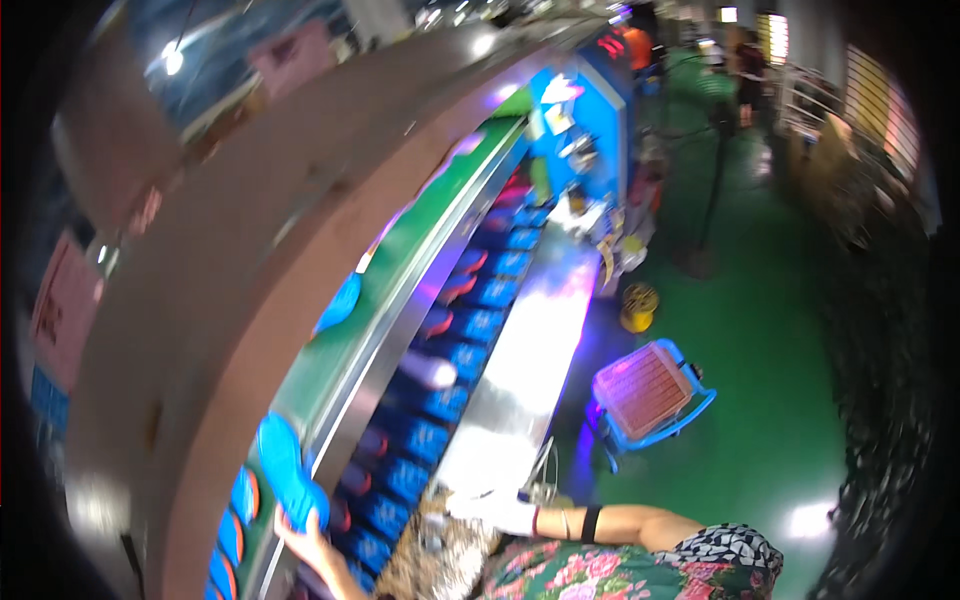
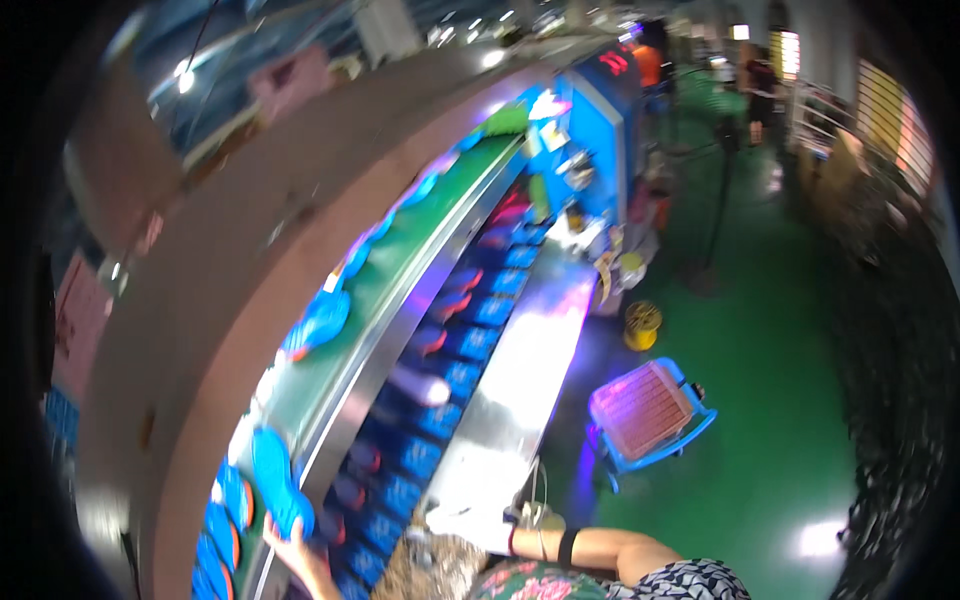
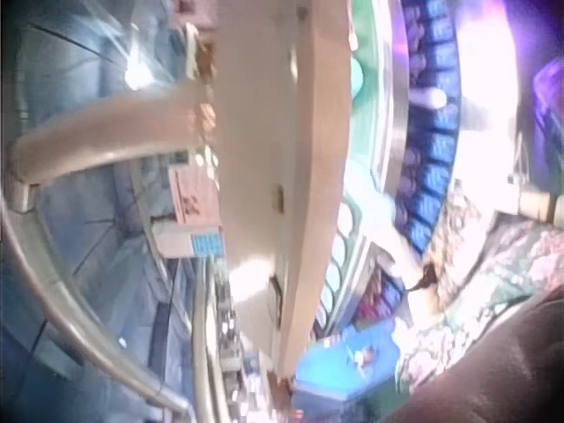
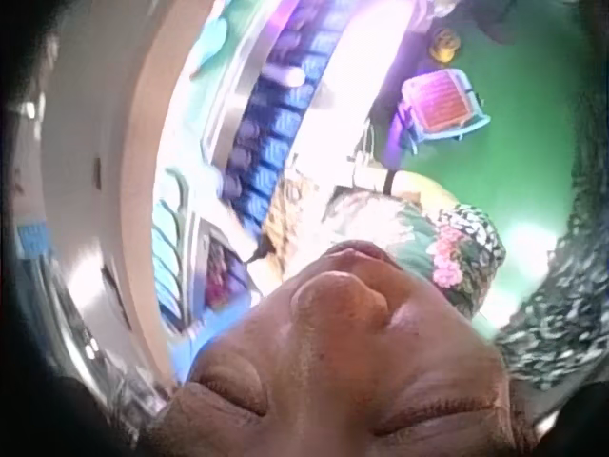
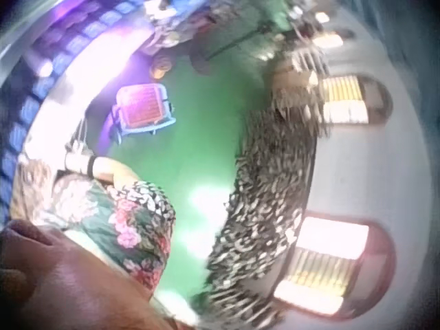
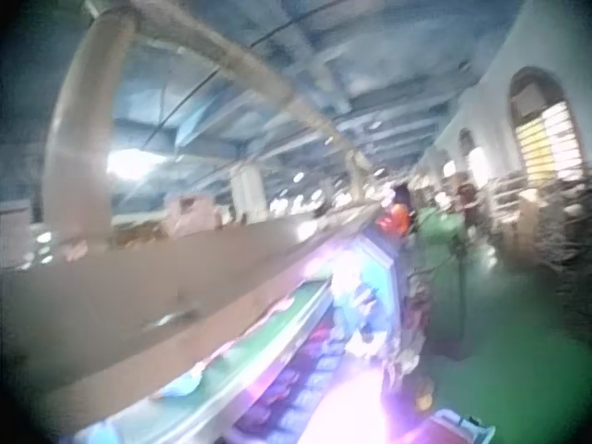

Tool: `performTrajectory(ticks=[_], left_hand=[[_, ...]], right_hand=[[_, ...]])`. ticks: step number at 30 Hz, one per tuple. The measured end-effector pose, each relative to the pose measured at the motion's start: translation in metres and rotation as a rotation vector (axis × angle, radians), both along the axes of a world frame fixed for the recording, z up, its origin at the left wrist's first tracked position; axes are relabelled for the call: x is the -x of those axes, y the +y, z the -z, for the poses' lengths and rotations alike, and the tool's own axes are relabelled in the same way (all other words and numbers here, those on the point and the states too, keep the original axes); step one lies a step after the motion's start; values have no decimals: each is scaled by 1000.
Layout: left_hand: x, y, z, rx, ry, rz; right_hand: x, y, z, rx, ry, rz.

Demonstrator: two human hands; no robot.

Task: Applying glue to blue shoe soles using a brush on an assembly line.

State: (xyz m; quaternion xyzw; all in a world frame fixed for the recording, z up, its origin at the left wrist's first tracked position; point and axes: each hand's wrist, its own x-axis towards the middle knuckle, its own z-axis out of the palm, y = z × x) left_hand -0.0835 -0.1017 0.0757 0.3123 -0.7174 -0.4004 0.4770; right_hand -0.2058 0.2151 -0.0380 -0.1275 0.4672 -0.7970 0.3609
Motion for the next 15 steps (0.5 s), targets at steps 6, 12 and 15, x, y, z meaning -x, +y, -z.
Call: performTrajectory(ticks=[6,12,15], left_hand=[[15,30,22,-696,258,388],[5,19,67,-921,400,269],[-6,38,86,-950,364,305]], right_hand=[[23,0,-19,14,-97,-50],[24,-8,-48,-30,309,106],[25,-10,-70,-82,749,98]])
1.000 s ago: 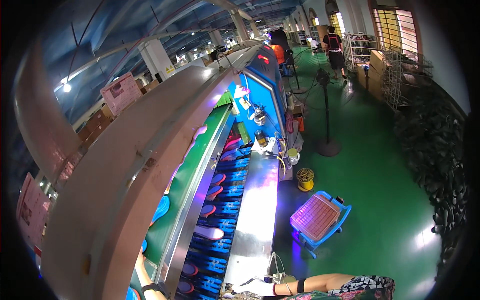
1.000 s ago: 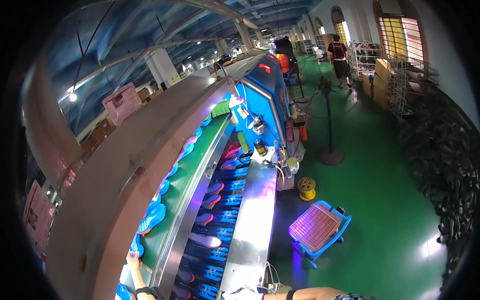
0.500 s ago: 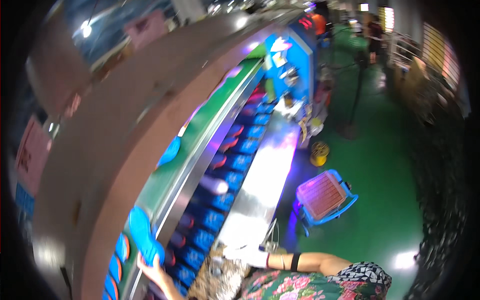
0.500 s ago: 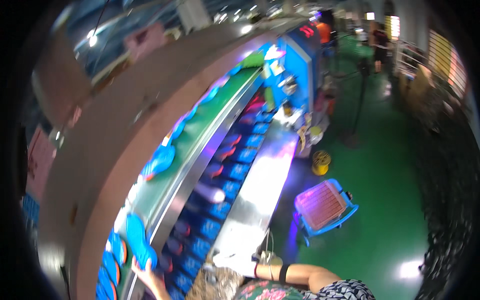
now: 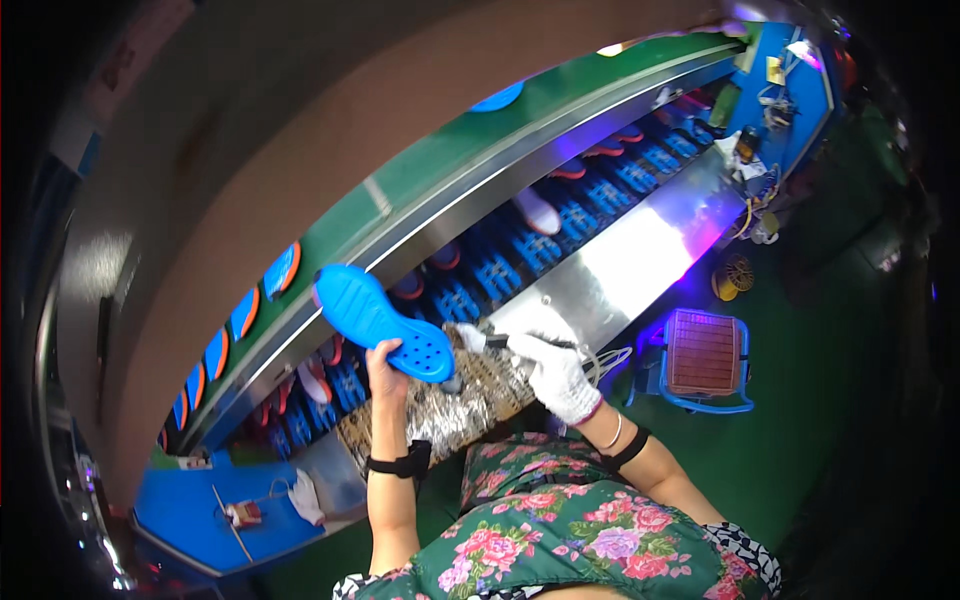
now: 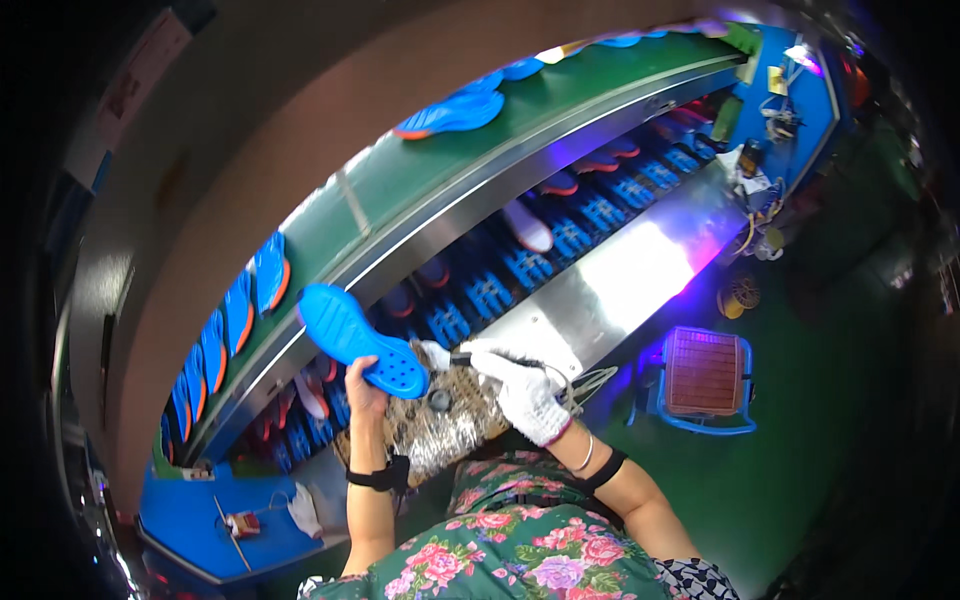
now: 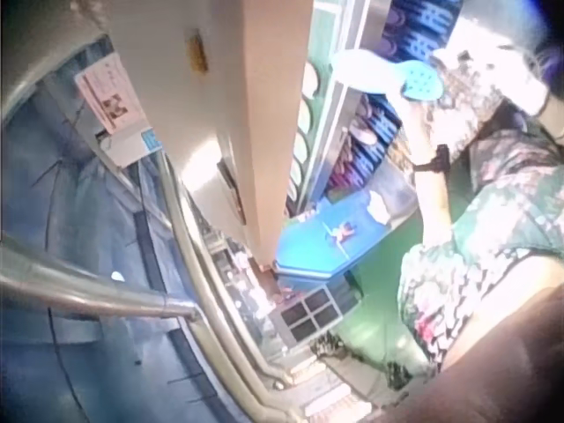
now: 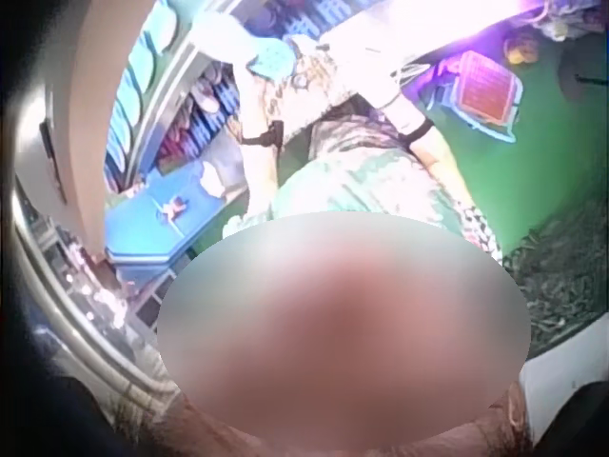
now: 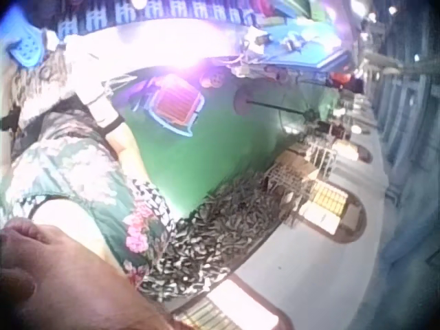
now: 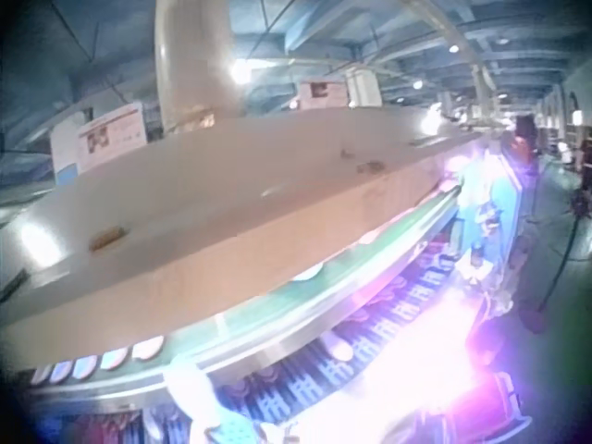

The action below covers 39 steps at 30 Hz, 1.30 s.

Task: Applying glue to blue shoe soles using a brush on an assembly line.

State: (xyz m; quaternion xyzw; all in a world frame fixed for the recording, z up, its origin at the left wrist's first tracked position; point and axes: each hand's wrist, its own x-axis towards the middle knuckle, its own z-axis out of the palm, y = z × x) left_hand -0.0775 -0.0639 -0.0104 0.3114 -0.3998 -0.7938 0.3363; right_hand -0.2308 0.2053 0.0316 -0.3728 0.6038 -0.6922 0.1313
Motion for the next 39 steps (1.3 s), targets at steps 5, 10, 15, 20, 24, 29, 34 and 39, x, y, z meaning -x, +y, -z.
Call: performTrajectory(ticks=[5,10,15,20,24,29,34,39], left_hand=[[-23,57,-4,-225,-24,176],[-35,87,14,-327,277,316],[-18,89,-33,-500,365,245],[-12,85,-52,-417,310,173],[-14,86,-53,-403,285,158],[-12,99,-65,-232,139,165],[-32,88,-40,-295,96,223],[-37,90,-49,-263,123,144]], right_hand=[[-9,-15,-55,-300,-59,-158],[-19,-55,-61,55,-329,-313],[-31,-73,-72,68,-373,-306],[-28,-92,-77,69,154,-120],[-26,-98,-73,52,400,-78],[-41,-95,-74,-50,590,-63],[-69,-87,-56,-61,445,-200],[-87,-76,-29,-45,13,-230]])
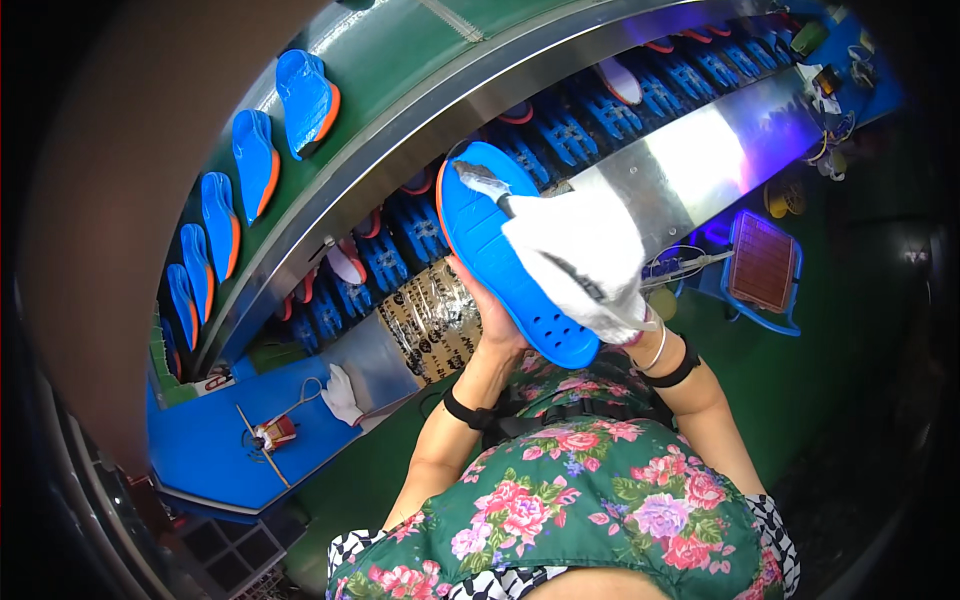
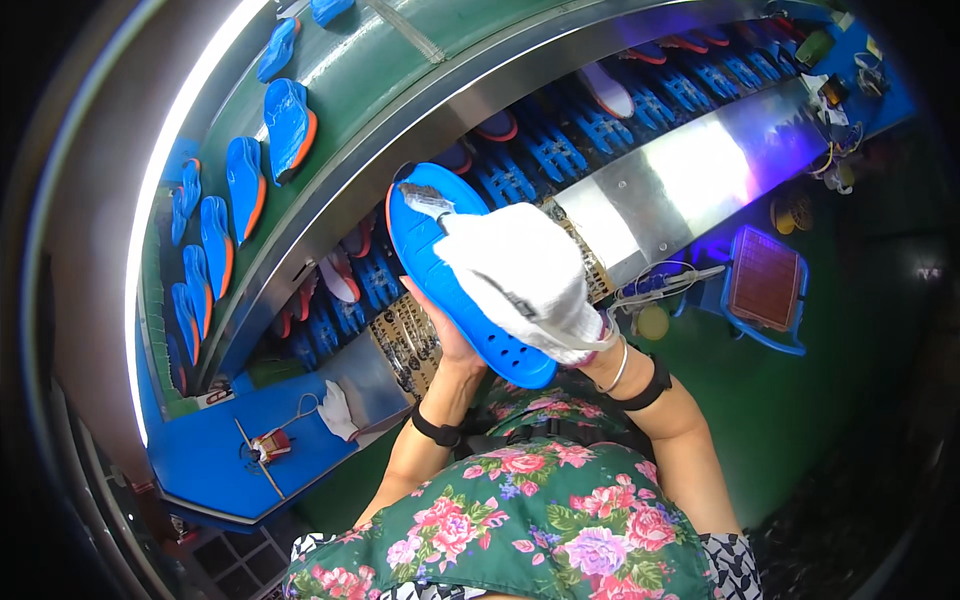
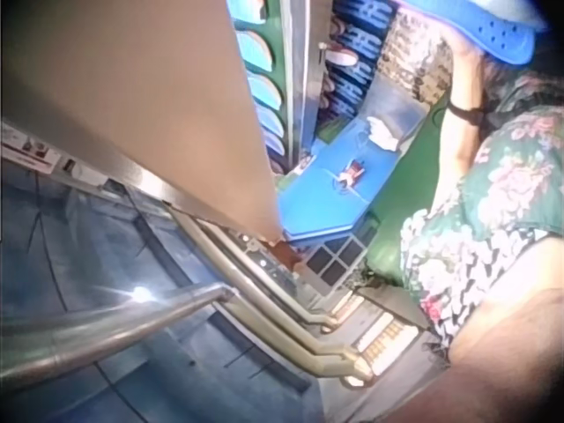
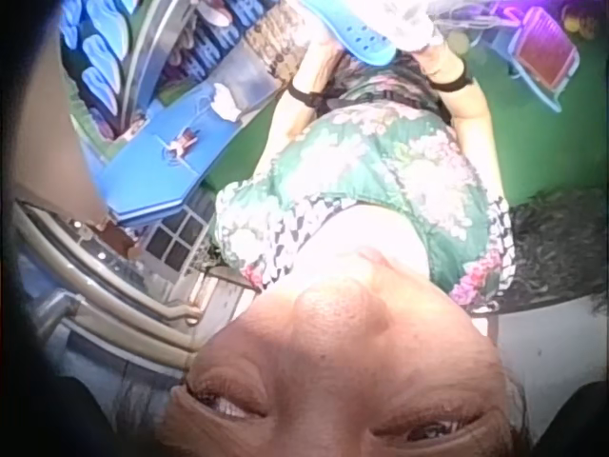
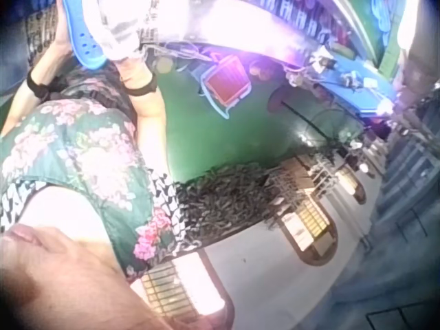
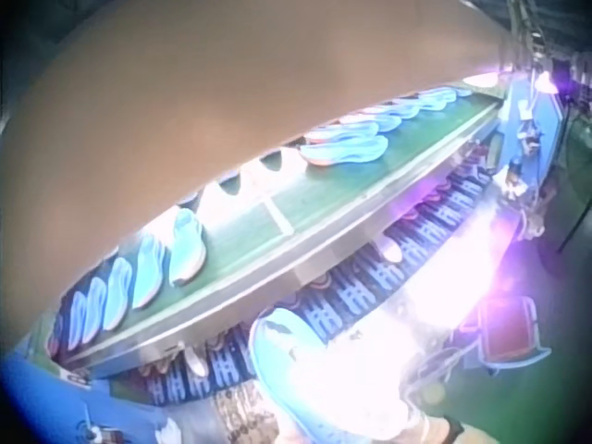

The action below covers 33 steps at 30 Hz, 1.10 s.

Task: Applying glue to blue shoe soles using a brush on an assembly line.

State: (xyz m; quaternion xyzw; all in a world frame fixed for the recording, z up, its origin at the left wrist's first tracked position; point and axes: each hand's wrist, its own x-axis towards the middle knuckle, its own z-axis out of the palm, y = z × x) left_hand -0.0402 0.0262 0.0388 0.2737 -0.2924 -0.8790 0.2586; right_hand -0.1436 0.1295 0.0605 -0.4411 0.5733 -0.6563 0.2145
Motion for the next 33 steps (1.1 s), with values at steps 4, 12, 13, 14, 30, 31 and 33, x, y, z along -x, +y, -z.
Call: performTrajectory(ticks=[4,12,13,14,30,31,33], left_hand=[[-30,-20,21,-61,-27,95],[-43,-35,16,-8,8,98],[-46,-37,17,-16,-23,115],[-56,-37,21,-17,-105,108],[-70,-57,53,-103,69,-2],[-71,-62,58,-49,19,-30],[-64,-55,33,-64,171,230]], right_hand=[[-13,-9,-17,40,616,41],[-28,-18,-42,124,616,141],[-35,-18,-35,117,625,110],[-41,-17,-40,150,570,69],[-53,-6,-32,169,368,154],[-56,-5,-37,136,490,160],[-64,-8,-22,188,598,131]])
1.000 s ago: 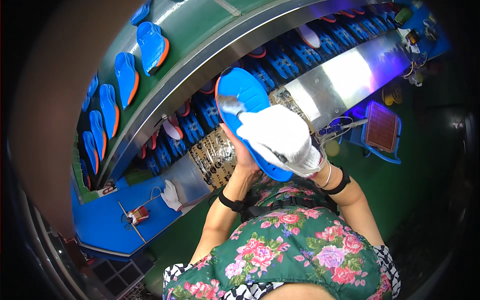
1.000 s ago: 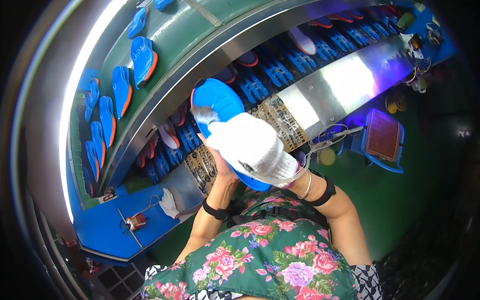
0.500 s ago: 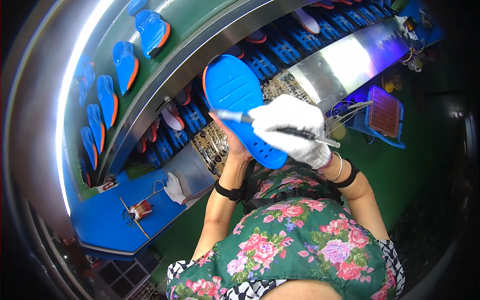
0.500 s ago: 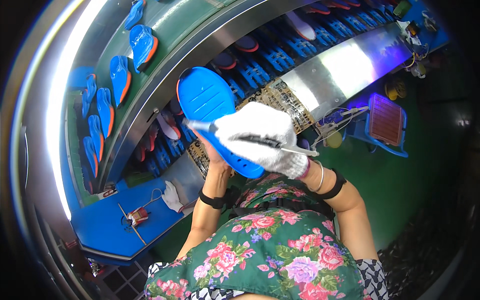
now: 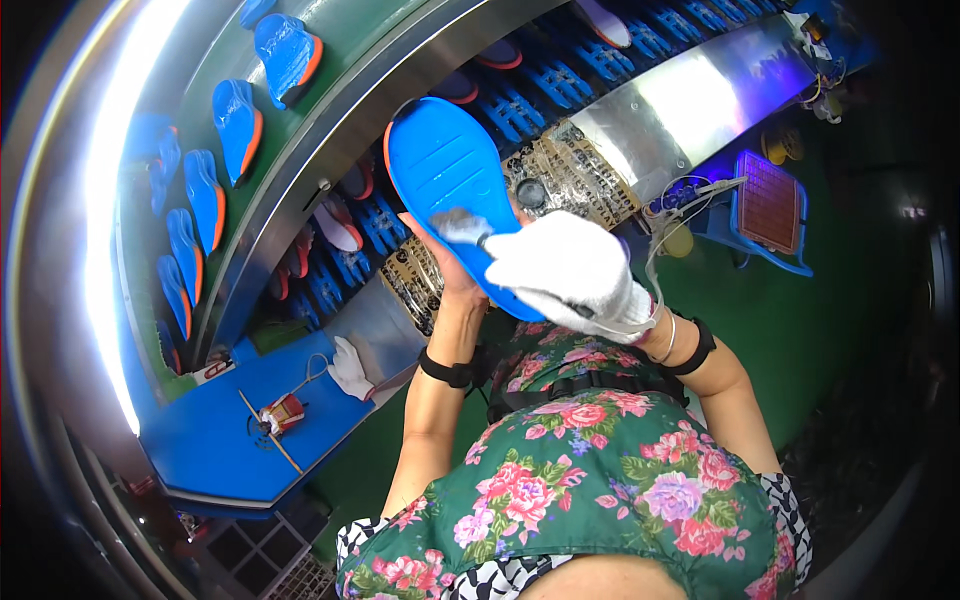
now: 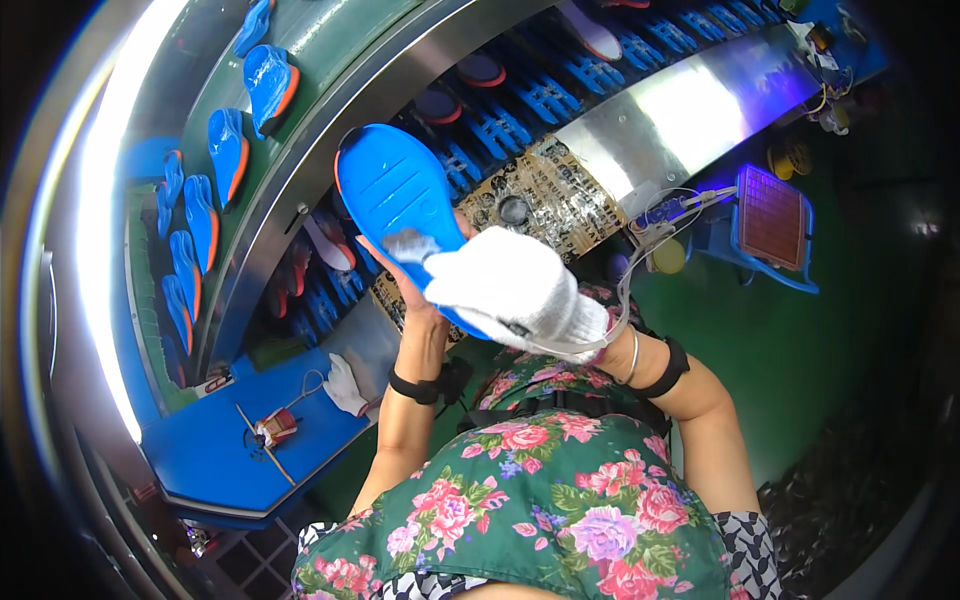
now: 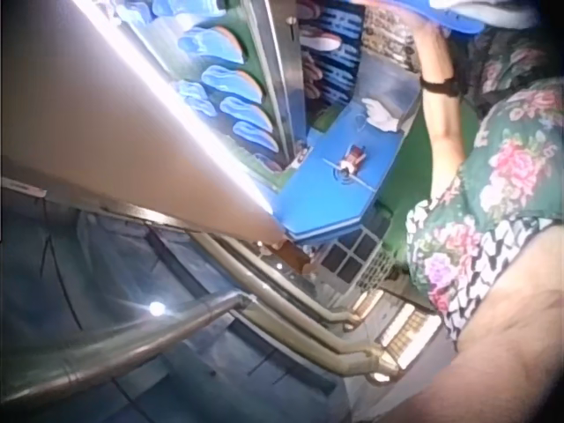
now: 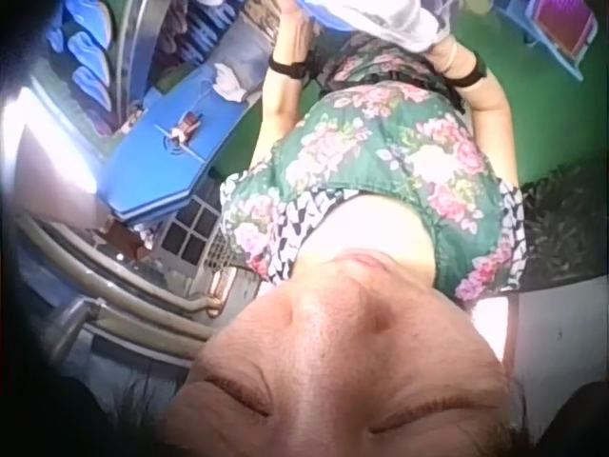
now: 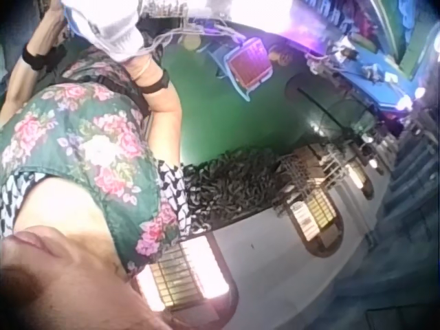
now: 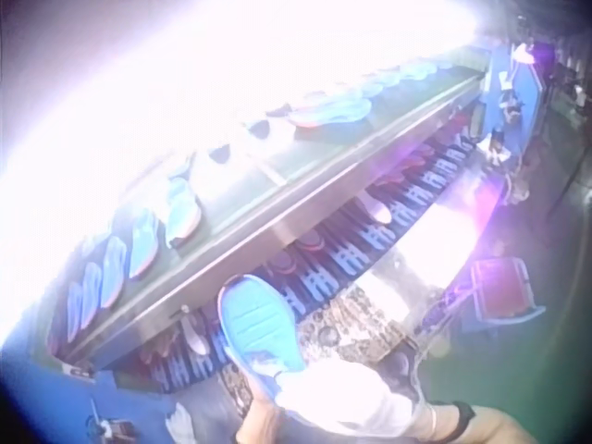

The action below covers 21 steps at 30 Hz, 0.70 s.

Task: Applying glue to blue shoe soles using a brush on an assembly line.

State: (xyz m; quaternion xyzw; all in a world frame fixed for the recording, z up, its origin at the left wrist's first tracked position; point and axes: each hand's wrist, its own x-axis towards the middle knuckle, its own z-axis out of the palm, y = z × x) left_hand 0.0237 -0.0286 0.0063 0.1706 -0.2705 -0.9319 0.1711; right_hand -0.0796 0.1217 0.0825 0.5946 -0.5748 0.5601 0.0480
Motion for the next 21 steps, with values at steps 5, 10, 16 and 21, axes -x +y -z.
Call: performTrajectory(ticks=[5,10,16,21], left_hand=[[9,2,-8,-99,155,75],[17,2,-2,-83,129,60],[24,-9,5,-113,144,-122],[34,-16,1,-193,285,-75]], right_hand=[[12,7,5,-33,-489,-142],[0,14,10,-58,-35,-47],[26,15,0,-68,-354,-114],[15,15,3,-73,-134,-115]])
